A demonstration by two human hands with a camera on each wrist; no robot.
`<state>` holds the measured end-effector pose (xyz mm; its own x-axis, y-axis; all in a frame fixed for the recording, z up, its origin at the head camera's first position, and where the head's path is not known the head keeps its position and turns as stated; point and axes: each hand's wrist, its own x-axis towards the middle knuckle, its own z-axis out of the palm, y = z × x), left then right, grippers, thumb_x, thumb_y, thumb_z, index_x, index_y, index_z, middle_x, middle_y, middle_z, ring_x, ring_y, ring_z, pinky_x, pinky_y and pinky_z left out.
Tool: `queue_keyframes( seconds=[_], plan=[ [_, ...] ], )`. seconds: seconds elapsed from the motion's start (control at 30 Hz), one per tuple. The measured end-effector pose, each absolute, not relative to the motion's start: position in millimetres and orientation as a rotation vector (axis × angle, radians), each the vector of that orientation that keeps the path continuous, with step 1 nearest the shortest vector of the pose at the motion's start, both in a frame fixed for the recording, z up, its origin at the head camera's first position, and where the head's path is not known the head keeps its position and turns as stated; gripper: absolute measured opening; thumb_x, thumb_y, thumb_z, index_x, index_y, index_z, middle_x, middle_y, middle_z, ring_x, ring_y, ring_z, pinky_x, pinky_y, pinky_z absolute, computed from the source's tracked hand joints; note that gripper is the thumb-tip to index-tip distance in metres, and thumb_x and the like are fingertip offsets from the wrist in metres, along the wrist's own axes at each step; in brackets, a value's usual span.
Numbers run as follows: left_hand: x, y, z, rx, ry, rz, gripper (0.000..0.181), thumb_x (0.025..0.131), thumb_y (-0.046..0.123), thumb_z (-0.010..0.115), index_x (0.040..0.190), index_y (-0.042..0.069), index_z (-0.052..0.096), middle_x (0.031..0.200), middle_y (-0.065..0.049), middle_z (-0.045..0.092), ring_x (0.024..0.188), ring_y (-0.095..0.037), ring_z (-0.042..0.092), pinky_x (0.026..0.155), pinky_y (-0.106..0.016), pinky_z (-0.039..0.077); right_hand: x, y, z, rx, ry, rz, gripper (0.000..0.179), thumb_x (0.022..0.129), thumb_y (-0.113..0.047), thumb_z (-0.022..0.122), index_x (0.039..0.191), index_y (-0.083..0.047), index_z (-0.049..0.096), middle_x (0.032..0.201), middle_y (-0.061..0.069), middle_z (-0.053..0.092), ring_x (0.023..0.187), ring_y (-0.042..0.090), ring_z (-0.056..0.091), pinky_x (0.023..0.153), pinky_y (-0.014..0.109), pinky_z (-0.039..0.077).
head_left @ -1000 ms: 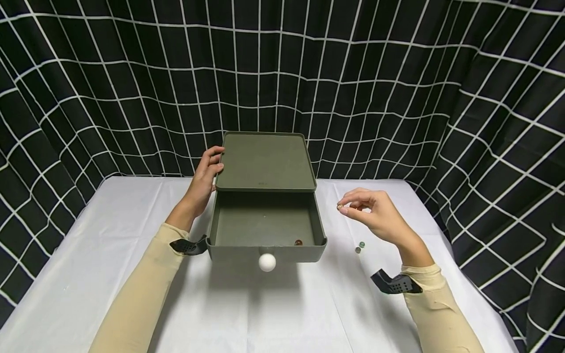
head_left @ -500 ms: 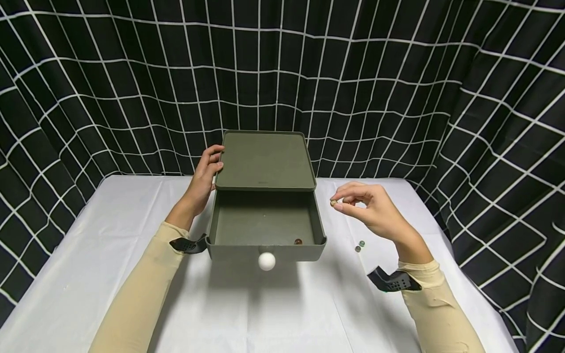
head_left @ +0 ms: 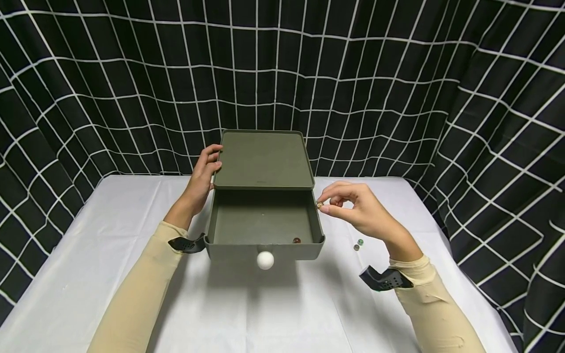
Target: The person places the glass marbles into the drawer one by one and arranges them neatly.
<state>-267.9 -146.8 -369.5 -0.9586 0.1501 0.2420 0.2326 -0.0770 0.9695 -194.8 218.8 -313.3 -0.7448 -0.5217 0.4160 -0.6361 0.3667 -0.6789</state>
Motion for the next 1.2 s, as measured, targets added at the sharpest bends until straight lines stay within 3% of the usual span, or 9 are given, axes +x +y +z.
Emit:
queue_keyframes(
  seconds=[0.5,0.83,1.2],
  plan=[
    [-270.0,-148.0,-373.1,-0.438,-2.097,-2.231,0.048,0.105,0.021,0.035,0.152,0.017,0.028,0.152,-0.010,0.028,0.125,-0.021,0.037,0.102,-0.061,0.034,-192.8,199.1,-310.7,1.110,-2.534,1.320,0.012,0.087,-0.001,0.074,0.096,-0.008,0.078,0.094,0.005,0.070,0.079,0.008,0.051,0.074,0.020,0.047],
    [-270.1,-147.2,-369.9,-0.438,-2.085,-2.229,0.047,0.104,0.020,0.036,0.150,0.018,0.030,0.150,-0.009,0.031,0.121,-0.019,0.042,0.095,-0.050,0.039,-192.0,193.4,-310.2,1.114,-2.555,1.332,0.011,0.088,-0.001,0.074,0.097,-0.006,0.078,0.096,0.007,0.069,0.080,0.011,0.050,0.074,0.019,0.047],
    [-270.2,-147.9,-370.7,-0.435,-2.098,-2.223,0.049,0.104,0.022,0.036,0.151,0.017,0.029,0.154,-0.011,0.028,0.124,-0.020,0.040,0.099,-0.055,0.036,-193.5,190.5,-311.3,1.127,-2.569,1.317,0.011,0.089,-0.002,0.074,0.097,-0.007,0.078,0.097,0.008,0.069,0.080,0.010,0.049,0.074,0.019,0.047]
  ],
)
